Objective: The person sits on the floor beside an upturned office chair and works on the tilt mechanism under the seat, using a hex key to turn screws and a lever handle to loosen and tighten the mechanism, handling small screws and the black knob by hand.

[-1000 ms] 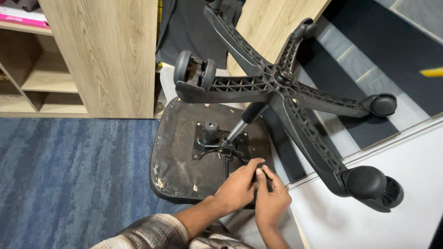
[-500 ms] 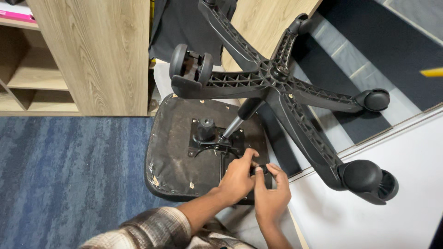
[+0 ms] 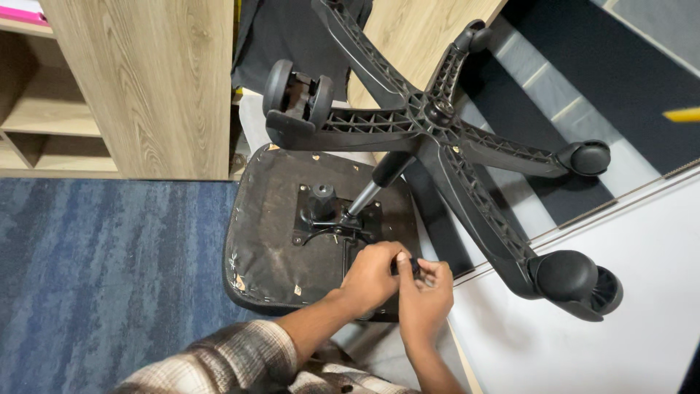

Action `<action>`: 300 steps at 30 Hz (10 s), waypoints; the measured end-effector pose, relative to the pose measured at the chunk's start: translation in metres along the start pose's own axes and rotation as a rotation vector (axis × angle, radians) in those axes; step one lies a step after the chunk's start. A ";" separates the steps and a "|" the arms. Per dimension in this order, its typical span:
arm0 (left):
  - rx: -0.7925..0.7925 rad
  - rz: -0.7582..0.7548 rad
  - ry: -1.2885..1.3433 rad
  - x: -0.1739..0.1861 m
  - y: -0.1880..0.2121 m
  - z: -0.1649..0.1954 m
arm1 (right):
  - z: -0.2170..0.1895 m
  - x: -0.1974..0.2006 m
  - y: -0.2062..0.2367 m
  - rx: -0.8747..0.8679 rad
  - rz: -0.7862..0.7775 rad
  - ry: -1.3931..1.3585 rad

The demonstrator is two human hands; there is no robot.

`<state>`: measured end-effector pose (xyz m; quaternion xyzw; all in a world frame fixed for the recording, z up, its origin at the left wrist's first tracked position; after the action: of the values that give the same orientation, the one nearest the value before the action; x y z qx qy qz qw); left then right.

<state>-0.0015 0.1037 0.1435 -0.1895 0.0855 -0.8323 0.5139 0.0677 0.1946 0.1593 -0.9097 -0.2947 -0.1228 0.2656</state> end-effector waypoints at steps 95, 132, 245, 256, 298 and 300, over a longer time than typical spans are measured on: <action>0.056 -0.359 0.015 0.034 -0.006 0.000 | 0.001 0.005 -0.022 -0.290 -0.461 -0.133; 0.202 -0.307 -0.259 0.015 0.009 -0.023 | 0.000 0.007 -0.023 -0.256 -0.305 0.169; 0.409 -0.657 -0.697 -0.046 0.007 -0.106 | 0.010 0.006 0.015 0.024 -0.118 -0.097; 0.632 -0.547 -0.520 -0.035 0.002 -0.099 | -0.006 0.005 0.014 0.002 -0.102 0.165; 0.569 -0.671 -0.547 -0.043 -0.005 -0.111 | 0.002 0.002 0.014 0.078 -0.047 0.176; 0.615 -0.700 -0.531 -0.042 -0.008 -0.104 | 0.005 0.002 0.014 0.142 -0.001 0.140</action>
<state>-0.0329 0.1394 0.0418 -0.2515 -0.3635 -0.8639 0.2414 0.0778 0.1886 0.1503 -0.8777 -0.2838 -0.1648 0.3493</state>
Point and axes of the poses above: each hand's wrist, its own y-axis away from the middle knuckle, its own x-axis out of the back of the hand, z = x × y, the point moved 1 cm from there along -y, towards the middle knuckle, and after that the axes turned 2 degrees about y, right-handed, at the moved point
